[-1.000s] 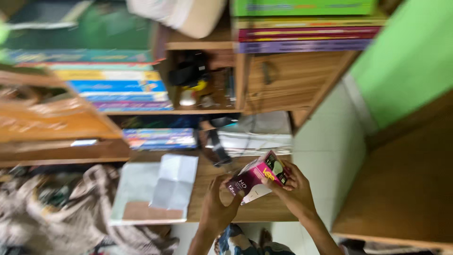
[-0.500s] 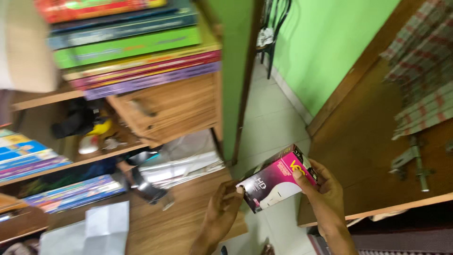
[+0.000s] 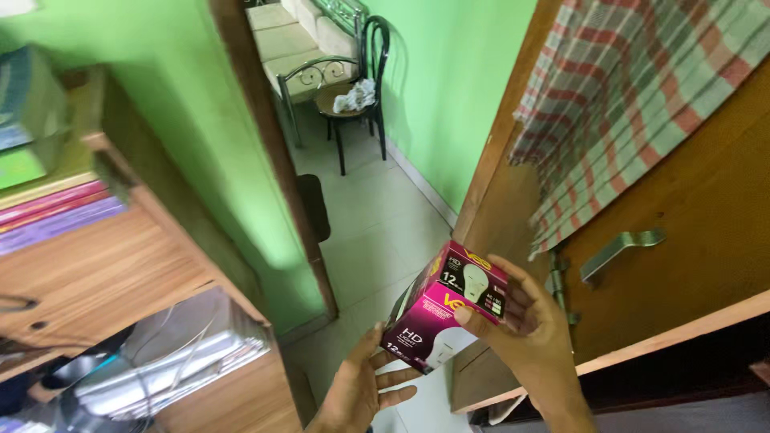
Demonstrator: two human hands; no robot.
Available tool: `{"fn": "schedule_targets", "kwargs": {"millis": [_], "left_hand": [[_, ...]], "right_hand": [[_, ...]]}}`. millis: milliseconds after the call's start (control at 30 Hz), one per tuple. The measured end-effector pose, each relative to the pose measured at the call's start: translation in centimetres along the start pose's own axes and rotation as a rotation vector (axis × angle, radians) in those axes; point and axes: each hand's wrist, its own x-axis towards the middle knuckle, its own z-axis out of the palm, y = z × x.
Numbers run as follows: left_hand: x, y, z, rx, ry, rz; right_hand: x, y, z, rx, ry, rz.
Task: The person retrieves a new LED bulb from a shelf, walks to a chair, and opens the box to remove the bulb. They then walk to a wall-mounted fixture and screw the bulb into the socket.
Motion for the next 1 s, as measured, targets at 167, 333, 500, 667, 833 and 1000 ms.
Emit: {"fn": "schedule_targets", "kwargs": {"millis": [167,333,500,667,833,1000], "left_hand": [[3.3,1.1,2.0,0.023,-0.065,-0.014],[6.9,2.4,3.3,-0.013,-0.026,0.001],[12.1,5.2,3.7,-0.036,-0.081,0.032],[18.2,9.7,2.2,0.055,-0.097,0.041],[24.2,15.2,0.9,0.049,-0.096,0.007],[29.2,19.3,-0.3,0.086,-0.077,0.06]], "right_hand": [[3.5,0.1,-1.5,0.01,0.047,-0.051],[7.4,1.4,-1.7,0.072,0.082,-0.051],[12.9,2.7,0.2,0.031,0.106,-0.165],[19.4,3.7,2.0,-0.003,0.122,-0.103],[26.7,4.3,4.8,0.143,0.079,-0.162],[32.4,6.4,6.9,0.259,0.07,0.002]]}}
